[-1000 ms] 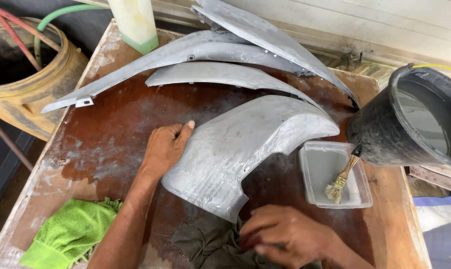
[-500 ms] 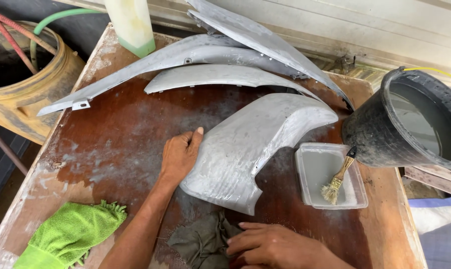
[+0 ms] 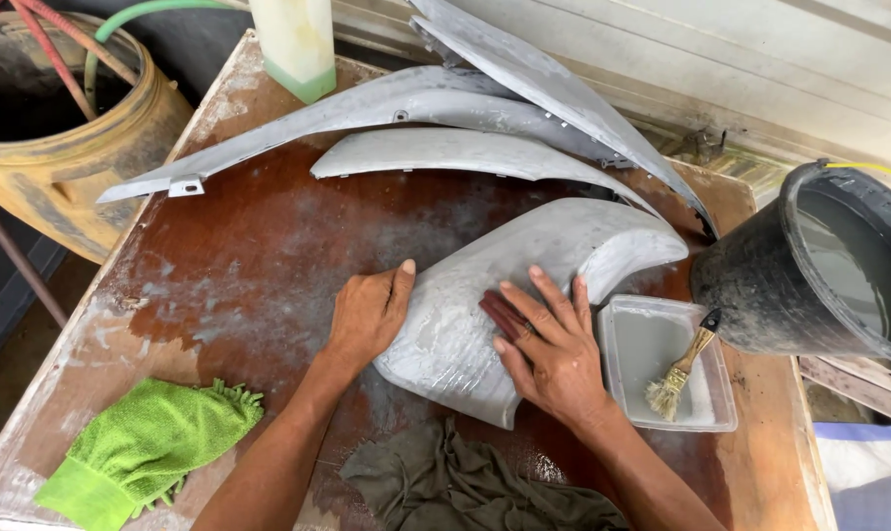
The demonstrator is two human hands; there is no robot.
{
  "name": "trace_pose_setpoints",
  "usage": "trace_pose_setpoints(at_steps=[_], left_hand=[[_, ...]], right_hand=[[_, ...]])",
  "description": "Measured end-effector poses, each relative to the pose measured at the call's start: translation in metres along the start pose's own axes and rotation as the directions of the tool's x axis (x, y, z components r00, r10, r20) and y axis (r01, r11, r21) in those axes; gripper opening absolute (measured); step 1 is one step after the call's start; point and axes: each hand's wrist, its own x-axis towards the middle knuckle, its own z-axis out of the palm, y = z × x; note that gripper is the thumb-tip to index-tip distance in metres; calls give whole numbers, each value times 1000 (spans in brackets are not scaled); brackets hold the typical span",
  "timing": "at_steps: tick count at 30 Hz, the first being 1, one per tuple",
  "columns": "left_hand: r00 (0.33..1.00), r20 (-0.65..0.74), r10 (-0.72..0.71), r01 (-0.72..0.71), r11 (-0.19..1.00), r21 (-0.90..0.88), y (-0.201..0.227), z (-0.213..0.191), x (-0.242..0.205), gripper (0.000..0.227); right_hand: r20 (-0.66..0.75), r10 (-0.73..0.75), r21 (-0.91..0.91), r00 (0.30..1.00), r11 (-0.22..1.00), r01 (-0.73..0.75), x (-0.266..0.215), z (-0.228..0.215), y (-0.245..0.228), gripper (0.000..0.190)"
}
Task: The person sands the surface of a grey motorcycle mudguard using a sanding block. They hold the mudguard steady with one hand while moving the sanding block back and forth across the curved surface. Other mudguards, a bucket of water, and a brush are visible on the workbench.
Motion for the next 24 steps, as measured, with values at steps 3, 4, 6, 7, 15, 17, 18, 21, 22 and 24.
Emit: trace_pose_setpoints(at_steps=[3,4,6,7,15,17,18,21,22,24], left_hand=[[998,-4,63,-63,998,-3,-4,2,1,58],[998,-5,57,-57,998,-4,-6,4,1,58],[983,-75,166,-164,986,27,-8,9,3,56],[985,-73,158,-157,987,23,-8,9,3,56],[959,-143,244,-232,968,97,-1,8,-1,44],[953,-150,265,-249,962,116,-1,8,-1,44],[947,-159,281,-262,956,132,-1,9,-2,43],[944,-157,289,-260,948,183,-3,11,-2,43],[945,-153,288,-259,948,182,-4,12,-2,43],[928,-158,337,-306,933,190,-5,13,-2,45]], right_hand=[[22,35,72,999,997,-37,-27,22,-9,29],[27,34,76,999,997,-36,-32,14,-19,29],[219,1,123,976,992,-29,-42,-3,-36,28],[227,1,125,974,992,-31,-48,-1,-33,28],[60,-22,8,998,1000,21,-82,9,-12,26],[135,-46,39,990,998,41,-73,-10,-27,25],[213,-74,74,974,995,60,-70,-20,-35,24],[154,-52,67,987,997,42,-101,5,-3,25],[156,-49,66,986,997,39,-96,1,-5,25],[123,55,31,991,998,-60,-83,-5,-7,15]])
